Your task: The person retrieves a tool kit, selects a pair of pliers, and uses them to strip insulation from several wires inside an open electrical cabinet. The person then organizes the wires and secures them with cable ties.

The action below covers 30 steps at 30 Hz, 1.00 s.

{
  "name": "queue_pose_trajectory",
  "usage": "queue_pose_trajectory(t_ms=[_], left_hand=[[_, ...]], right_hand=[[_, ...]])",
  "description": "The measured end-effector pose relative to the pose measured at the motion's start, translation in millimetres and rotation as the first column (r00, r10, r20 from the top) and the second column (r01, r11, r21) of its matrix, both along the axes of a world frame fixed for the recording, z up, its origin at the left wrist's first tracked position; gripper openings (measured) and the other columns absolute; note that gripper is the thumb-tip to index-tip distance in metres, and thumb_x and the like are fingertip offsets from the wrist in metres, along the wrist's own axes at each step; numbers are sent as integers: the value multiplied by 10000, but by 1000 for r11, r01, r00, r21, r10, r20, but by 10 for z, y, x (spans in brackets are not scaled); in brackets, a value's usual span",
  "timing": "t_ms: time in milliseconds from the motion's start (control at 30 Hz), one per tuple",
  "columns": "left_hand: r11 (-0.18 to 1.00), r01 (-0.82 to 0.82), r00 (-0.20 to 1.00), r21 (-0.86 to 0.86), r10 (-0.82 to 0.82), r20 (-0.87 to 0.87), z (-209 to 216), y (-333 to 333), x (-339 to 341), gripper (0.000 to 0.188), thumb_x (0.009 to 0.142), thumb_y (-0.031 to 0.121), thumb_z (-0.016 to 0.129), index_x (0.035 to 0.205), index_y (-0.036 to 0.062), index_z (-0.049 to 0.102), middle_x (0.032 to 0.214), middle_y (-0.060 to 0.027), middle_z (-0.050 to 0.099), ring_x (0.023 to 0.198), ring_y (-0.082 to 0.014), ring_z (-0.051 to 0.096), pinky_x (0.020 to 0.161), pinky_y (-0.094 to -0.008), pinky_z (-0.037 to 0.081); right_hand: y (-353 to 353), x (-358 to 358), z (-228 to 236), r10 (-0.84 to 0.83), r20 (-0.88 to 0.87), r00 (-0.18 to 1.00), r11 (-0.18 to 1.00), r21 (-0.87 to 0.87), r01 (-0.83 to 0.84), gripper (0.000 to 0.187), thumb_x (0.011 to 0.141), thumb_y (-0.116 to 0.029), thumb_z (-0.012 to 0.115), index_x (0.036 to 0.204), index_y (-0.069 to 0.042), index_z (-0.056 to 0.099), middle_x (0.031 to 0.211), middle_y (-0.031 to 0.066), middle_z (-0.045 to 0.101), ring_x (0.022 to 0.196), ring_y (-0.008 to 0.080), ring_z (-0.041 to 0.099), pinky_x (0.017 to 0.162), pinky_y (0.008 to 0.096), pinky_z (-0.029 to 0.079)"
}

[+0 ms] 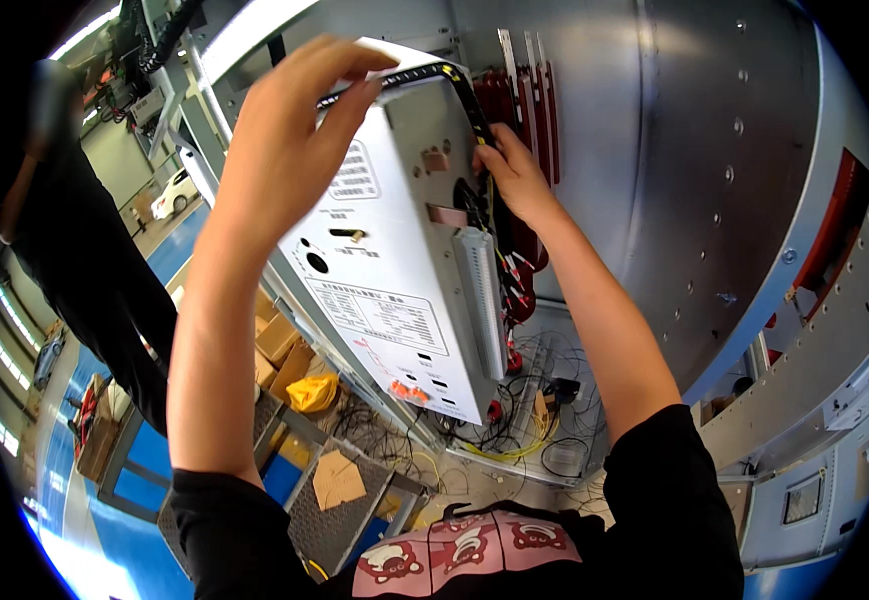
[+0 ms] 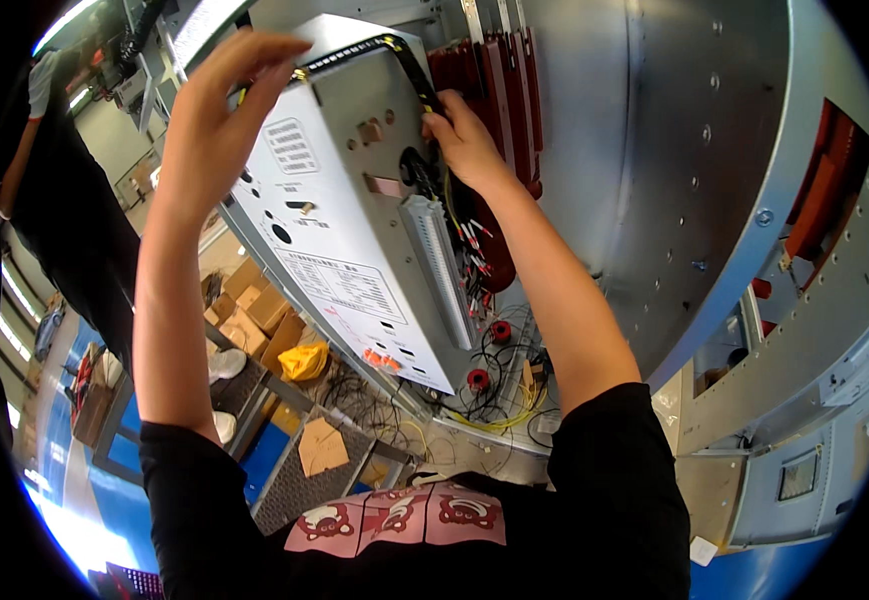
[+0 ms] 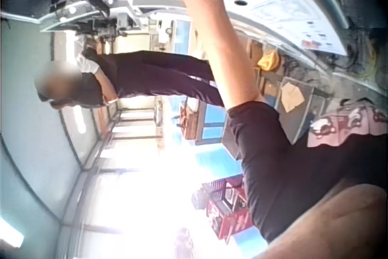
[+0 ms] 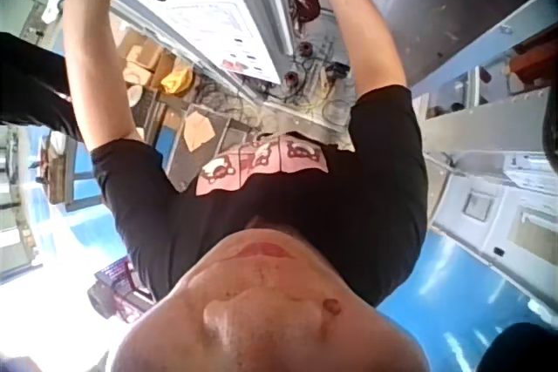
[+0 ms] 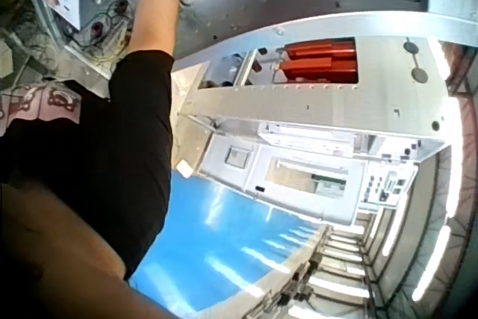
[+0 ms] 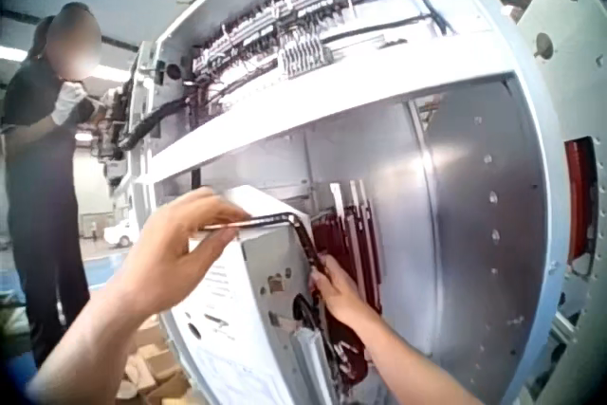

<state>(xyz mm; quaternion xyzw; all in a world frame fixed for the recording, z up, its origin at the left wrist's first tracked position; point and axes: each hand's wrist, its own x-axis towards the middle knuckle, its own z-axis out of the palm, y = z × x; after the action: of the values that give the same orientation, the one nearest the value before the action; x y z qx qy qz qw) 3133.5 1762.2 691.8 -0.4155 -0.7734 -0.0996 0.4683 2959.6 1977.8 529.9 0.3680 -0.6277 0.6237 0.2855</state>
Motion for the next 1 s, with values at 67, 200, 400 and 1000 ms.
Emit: queue_pose_trajectory(t_ms=[67,200,400,1000], left_hand=[[979,-142,990,-144,139,-33,101,363,-99,221,949,107,577,1136,44,677,1073,-99,685,1023,-224,642,898,-329,504],[875,-377,904,-305,275,-328,-17,868,-579,172,842,62,628,1000,57,694,982,-88,685,960,-282,653,785,-358,551],[498,-664,739,-558,548,-390,-397,1247,-985,188,758,74,647,937,111,692,963,-7,666,1037,-196,629,792,-331,561],[564,-496,867,-660,281,-411,-445,1128,-1229,91,728,101,642,772,143,709,783,0,673,876,-166,627,815,-321,443]], right_hand=[[65,-78,-120,-15,-14,1000,999,37,16,164,1009,-163,512,1086,-22,545,844,38,580,769,124,530,741,262,443],[186,-128,-297,142,115,983,989,30,-146,158,1012,-169,509,1027,-18,552,833,26,588,778,107,529,741,255,441],[278,-121,-425,337,134,932,941,-20,-338,131,1019,-132,511,1033,-9,553,861,19,605,789,89,534,747,254,456],[312,124,-856,238,365,900,968,-8,-252,303,1006,-224,548,1164,35,537,943,122,614,873,139,532,803,300,451]])
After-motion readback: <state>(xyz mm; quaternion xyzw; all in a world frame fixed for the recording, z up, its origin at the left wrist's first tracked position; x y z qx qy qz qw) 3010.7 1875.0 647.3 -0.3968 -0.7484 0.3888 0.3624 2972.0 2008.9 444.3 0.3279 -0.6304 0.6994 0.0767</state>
